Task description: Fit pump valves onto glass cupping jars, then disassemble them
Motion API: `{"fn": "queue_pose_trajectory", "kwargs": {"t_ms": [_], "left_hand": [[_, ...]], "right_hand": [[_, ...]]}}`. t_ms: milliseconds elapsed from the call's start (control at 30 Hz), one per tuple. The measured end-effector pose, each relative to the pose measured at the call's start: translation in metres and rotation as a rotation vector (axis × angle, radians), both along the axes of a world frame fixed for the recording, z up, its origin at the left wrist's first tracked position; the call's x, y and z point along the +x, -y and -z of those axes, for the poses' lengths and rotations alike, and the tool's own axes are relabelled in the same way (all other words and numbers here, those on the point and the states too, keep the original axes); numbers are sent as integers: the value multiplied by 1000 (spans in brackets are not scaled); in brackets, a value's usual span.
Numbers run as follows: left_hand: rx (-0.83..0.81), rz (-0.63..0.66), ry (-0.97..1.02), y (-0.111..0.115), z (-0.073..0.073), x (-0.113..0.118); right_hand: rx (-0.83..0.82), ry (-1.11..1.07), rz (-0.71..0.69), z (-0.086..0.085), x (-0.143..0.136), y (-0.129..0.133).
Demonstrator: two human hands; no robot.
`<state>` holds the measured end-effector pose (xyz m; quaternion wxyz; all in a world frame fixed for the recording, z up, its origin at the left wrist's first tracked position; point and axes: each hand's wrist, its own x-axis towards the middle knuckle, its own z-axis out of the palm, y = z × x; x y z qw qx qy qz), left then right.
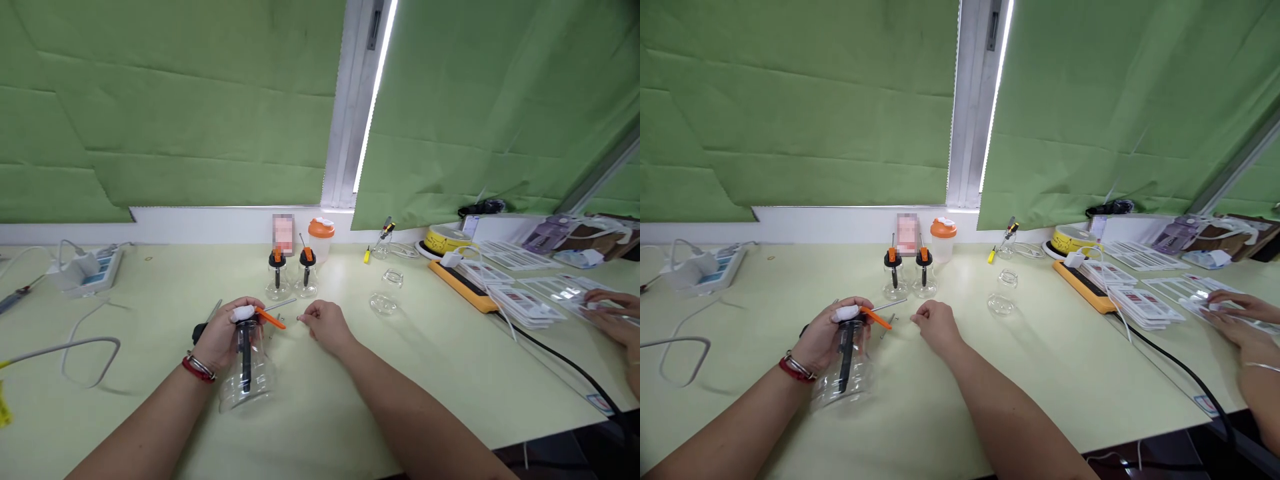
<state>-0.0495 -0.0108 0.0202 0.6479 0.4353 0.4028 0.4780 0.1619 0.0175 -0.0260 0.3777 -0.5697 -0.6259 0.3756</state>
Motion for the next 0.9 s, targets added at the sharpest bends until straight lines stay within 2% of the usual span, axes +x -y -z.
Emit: {"fn": "queue_pose_trajectory", "kwargs": {"t_ms": [167, 400, 467, 567, 667, 733, 800, 833, 900], "left_hand": [[57, -96, 79, 2, -5, -2], [72, -93, 107, 2, -3, -5], [74, -107, 144, 2, -3, -7], [78, -149, 245, 2, -5, -13], [80, -168, 321, 2, -7, -20], [82, -160, 337, 2, -8, -22], [86, -156, 329, 2, -8, -20], [93, -168, 320, 2, -8, -18], [127, -235, 300, 3, -9, -9]], "right_hand": [[72, 251, -32, 2, -10, 0], [40, 368, -2, -1, -11, -1], [85, 424, -9, -2, -12, 5], [307, 541, -154, -4, -20, 22], [512, 592, -450, -4, -34, 41], [543, 538, -577, -5, -39, 49], [479, 371, -580, -8, -38, 53], [406, 239, -562, -10, -36, 54], [159, -111, -551, -15, -28, 53]]}}
